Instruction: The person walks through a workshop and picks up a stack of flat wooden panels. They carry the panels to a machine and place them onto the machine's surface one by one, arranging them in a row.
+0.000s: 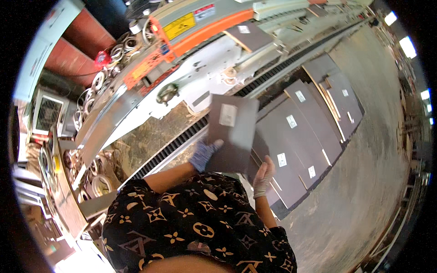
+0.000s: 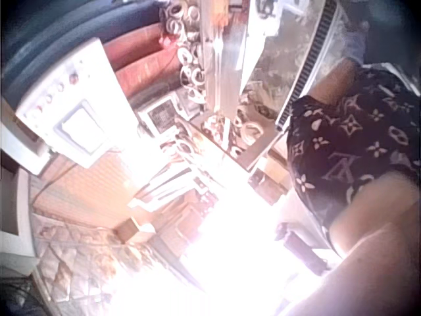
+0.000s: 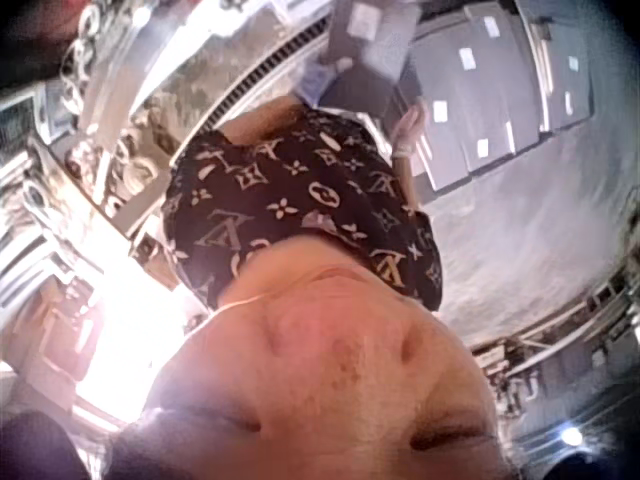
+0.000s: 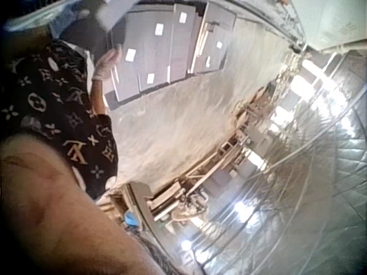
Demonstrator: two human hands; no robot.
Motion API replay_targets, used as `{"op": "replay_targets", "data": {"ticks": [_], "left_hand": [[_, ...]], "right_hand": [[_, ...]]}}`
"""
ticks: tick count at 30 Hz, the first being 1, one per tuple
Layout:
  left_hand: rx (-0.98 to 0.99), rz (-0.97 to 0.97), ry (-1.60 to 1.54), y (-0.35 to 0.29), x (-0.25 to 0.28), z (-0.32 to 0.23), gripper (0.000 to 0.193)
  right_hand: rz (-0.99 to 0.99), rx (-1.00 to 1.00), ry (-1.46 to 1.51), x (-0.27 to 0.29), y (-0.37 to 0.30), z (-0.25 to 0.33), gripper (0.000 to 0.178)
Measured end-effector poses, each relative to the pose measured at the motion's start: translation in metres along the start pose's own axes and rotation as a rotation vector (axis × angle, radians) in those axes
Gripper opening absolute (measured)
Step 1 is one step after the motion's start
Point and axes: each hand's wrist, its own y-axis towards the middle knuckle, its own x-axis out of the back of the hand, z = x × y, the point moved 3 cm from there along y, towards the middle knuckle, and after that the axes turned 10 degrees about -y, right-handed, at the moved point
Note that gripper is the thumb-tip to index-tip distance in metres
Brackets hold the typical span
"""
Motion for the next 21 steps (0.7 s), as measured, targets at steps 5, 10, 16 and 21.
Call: {"op": "replay_targets", "data": {"ticks": [5,10,16,21], "left_hand": [[-0.059,-0.342,-0.184,0.013,0.124,-0.062,0.033],[-0.200,-0.496,-0.311,0.073,0.218,-0.090,0.039],[0.003,-0.370,-0.648,0.154,0.265,-0.100,0.047],[0.060,-0.382,-0.600,0.169,0.260,-0.099,0.045]], "right_hand": [[0.074,0.022,-0.096,-0.034,0.006,0.027,0.030],[0.245,-0.176,0.103,-0.069,-0.028,0.046,0.028],[0.270,-0.258,0.084,-0.086,-0.068,0.019,0.029],[0.238,-0.323,-0.008,-0.085,-0.074,0.004,0.032]]}}
